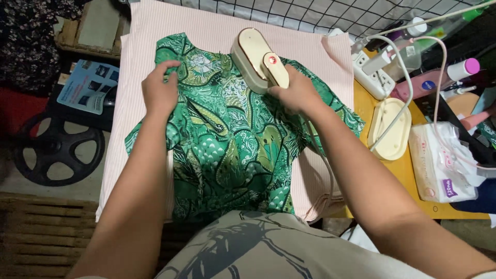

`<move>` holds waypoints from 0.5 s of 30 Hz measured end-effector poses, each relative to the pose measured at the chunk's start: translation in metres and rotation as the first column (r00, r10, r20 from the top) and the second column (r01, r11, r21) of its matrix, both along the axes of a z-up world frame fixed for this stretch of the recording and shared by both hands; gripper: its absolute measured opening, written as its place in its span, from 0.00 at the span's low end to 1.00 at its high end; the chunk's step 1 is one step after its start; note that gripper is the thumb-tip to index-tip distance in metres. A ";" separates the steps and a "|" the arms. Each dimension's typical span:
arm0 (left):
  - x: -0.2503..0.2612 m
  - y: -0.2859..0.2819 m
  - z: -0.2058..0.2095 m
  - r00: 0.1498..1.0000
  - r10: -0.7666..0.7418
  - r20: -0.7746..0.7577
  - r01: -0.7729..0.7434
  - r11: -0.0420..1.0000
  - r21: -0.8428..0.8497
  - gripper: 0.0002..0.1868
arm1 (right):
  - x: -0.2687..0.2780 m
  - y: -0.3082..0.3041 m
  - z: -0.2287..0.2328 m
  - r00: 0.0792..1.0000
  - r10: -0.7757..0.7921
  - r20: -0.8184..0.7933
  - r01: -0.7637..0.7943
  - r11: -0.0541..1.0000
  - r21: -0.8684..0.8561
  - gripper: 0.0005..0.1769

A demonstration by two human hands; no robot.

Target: Ironing a green patterned garment with a small hand iron/steamer on a flat surface.

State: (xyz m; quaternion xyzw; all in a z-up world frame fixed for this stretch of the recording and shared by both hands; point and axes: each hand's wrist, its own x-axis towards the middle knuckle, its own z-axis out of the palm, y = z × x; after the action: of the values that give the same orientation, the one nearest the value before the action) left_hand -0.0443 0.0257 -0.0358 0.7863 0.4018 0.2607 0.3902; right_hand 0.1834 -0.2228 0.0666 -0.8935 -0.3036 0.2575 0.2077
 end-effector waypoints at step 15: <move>-0.002 0.003 0.012 0.947 0.051 0.318 0.017 0.978 -0.206 0.13 | -0.045 -0.034 -0.002 0.988 0.151 -0.020 -0.151 0.989 -0.005 0.30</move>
State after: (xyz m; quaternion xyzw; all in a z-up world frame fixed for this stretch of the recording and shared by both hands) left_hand -0.0467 0.0286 -0.0236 0.6852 0.3645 0.3457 0.5273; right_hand 0.1380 -0.2568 0.0644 -0.8660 -0.3675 0.2823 0.1877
